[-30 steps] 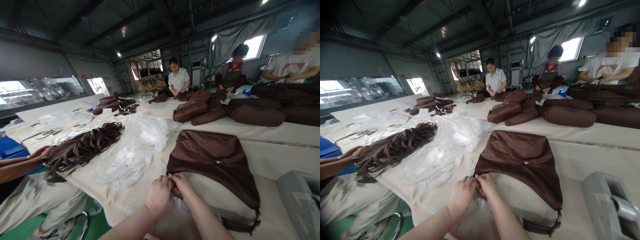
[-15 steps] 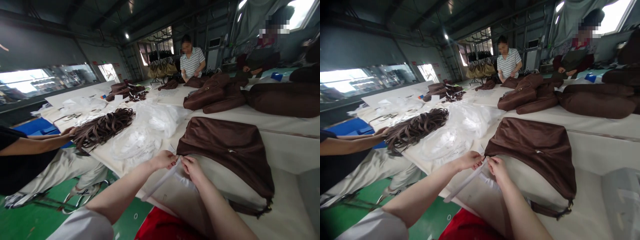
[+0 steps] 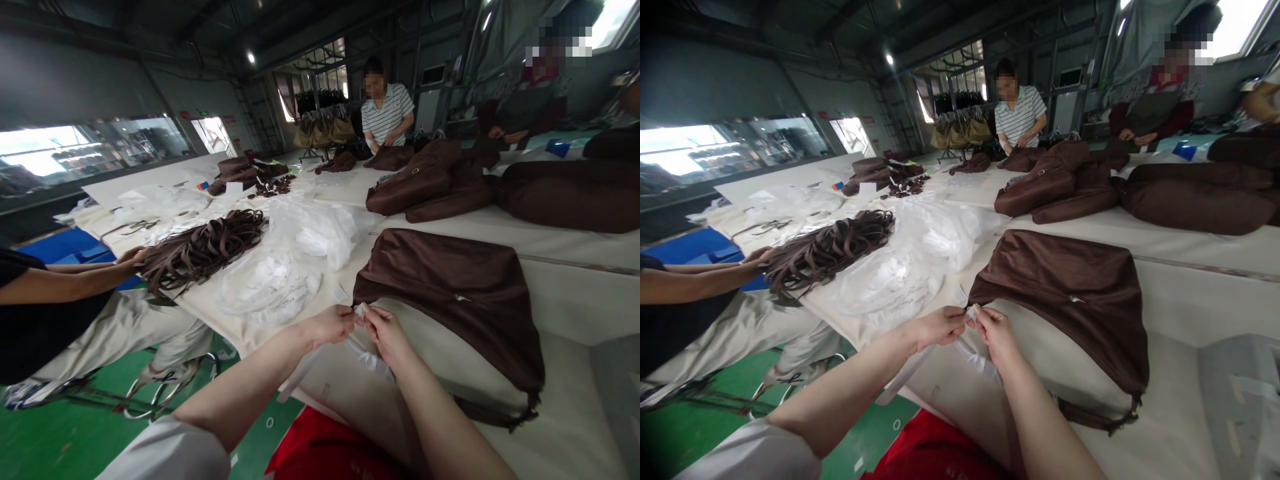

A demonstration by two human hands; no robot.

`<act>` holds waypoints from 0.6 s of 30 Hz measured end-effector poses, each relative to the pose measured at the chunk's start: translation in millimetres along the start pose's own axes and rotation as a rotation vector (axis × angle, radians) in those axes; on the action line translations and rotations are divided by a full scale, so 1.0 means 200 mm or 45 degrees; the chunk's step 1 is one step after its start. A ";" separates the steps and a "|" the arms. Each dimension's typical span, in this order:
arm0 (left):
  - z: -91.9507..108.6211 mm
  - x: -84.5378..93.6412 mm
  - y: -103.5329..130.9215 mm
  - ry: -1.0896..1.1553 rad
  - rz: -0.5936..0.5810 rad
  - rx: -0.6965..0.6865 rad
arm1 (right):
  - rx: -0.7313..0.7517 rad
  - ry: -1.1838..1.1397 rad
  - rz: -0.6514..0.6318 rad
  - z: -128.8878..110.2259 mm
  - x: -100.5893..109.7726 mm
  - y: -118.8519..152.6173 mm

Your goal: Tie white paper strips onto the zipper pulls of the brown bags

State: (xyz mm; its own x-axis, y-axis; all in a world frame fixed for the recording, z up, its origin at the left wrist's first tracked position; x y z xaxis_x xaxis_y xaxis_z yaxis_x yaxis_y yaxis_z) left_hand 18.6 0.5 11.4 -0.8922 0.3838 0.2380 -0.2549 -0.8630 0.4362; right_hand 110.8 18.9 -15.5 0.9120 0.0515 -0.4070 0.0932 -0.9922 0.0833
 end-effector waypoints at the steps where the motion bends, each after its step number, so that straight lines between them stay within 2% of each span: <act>1: 0.00 0.01 0.00 -0.053 0.032 -0.032 | -0.001 0.006 0.006 0.01 0.01 0.00; 3: 0.01 0.02 0.00 -0.212 0.114 -0.119 | 0.000 0.039 0.025 0.03 0.02 -0.01; 6: 0.00 0.05 -0.02 -0.476 0.228 -0.247 | -0.008 0.248 0.021 0.08 0.02 -0.03; 8: -0.04 0.06 -0.04 -0.565 0.273 -0.287 | -0.028 0.420 -0.013 0.10 0.00 -0.03; 10: -0.08 0.07 -0.05 -0.567 0.278 -0.309 | -0.032 0.546 -0.027 0.08 -0.01 0.00; 12: -0.10 0.07 -0.05 -0.511 0.262 -0.315 | 0.119 0.744 0.053 -0.07 0.02 0.09; 15: -0.13 0.08 -0.05 -0.410 0.237 -0.222 | 0.478 1.163 0.212 -0.38 0.11 0.32; 17: -0.16 0.09 -0.06 -0.365 0.214 -0.167 | 0.564 1.313 0.340 -0.55 0.26 0.49; 18: -0.18 0.11 -0.07 -0.371 0.217 -0.156 | 0.558 1.345 0.452 -0.63 0.37 0.57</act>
State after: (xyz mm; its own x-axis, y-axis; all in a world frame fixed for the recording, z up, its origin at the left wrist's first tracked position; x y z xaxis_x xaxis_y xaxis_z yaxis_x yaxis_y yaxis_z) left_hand -9.9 9.4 -20.5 -0.7866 0.2930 0.5436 -0.1699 -0.9490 0.2656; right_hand 239.5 -75.9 78.2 0.7557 -0.3684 0.5414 -0.1870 -0.9137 -0.3607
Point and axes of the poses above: each hand's wrist, its own y-axis away from the middle knuckle, its own x-axis out of the back of the hand, z = x × y, the point moved 10 cm from there along -y, towards the middle knuckle, and after that the axes turned 5 degrees about z, right-handed, at the moved point
